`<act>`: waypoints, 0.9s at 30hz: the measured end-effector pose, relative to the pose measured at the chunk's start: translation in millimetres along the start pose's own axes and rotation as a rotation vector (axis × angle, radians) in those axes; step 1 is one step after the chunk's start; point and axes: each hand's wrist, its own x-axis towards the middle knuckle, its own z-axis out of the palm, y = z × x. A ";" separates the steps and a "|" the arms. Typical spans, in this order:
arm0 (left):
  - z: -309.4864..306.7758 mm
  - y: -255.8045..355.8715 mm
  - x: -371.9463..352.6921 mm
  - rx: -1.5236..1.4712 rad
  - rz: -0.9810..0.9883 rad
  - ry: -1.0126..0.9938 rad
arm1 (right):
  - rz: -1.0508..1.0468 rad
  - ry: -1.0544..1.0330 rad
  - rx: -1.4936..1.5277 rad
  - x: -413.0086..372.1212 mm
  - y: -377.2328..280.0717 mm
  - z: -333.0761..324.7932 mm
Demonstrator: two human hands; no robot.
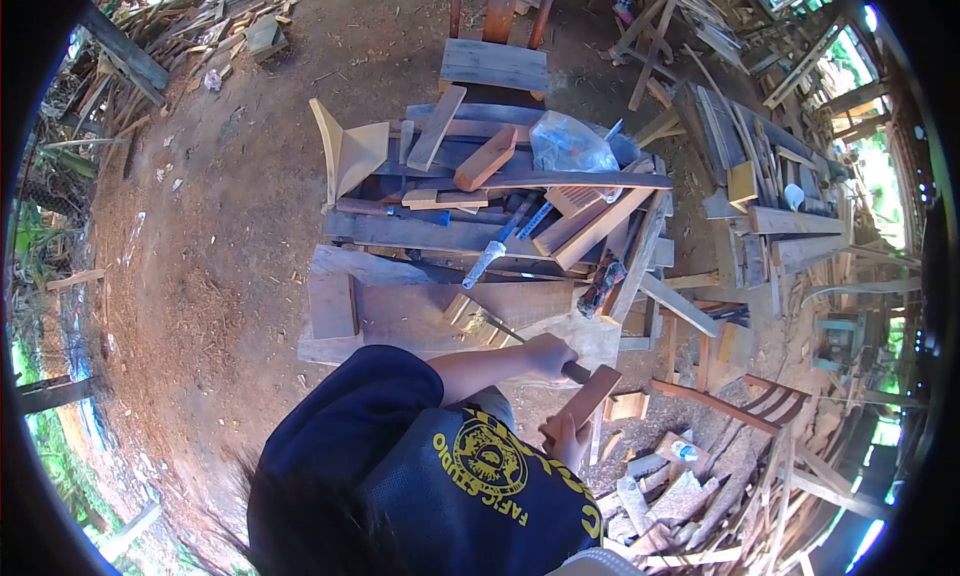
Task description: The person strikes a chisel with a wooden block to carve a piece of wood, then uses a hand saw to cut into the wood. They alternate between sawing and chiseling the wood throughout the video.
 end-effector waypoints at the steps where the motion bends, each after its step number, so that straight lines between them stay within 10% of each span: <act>1: 1.1 -1.3 1.9 0.022 0.003 -0.007 | 0.030 0.086 0.043 -5.5 -12.5 -2.1; 8: 10.9 -6.4 4.1 0.066 0.026 0.038 | -0.249 0.835 0.301 -12.1 -71.1 8.1; 9: 9.9 -6.0 3.6 0.063 0.027 0.037 | -0.120 0.567 0.027 63.9 50.4 -53.0; 13: 9.0 -8.4 3.6 0.072 0.025 0.026 | 0.204 0.081 -0.037 1.4 -47.5 -6.8; 17: 11.1 -5.5 0.9 0.077 0.022 0.039 | -0.151 0.634 0.420 -1.1 -64.2 -5.8; 19: 15.6 -7.8 1.1 0.079 0.017 0.040 | -0.059 0.579 0.210 15.8 -30.0 -7.4; 21: 24.9 -10.4 1.4 0.078 0.008 0.047 | 0.110 -0.183 -0.259 11.0 -28.4 -13.1; 27: 24.2 -11.9 -10.7 0.153 0.090 -0.057 | -0.022 0.082 -0.062 12.6 -48.4 -26.5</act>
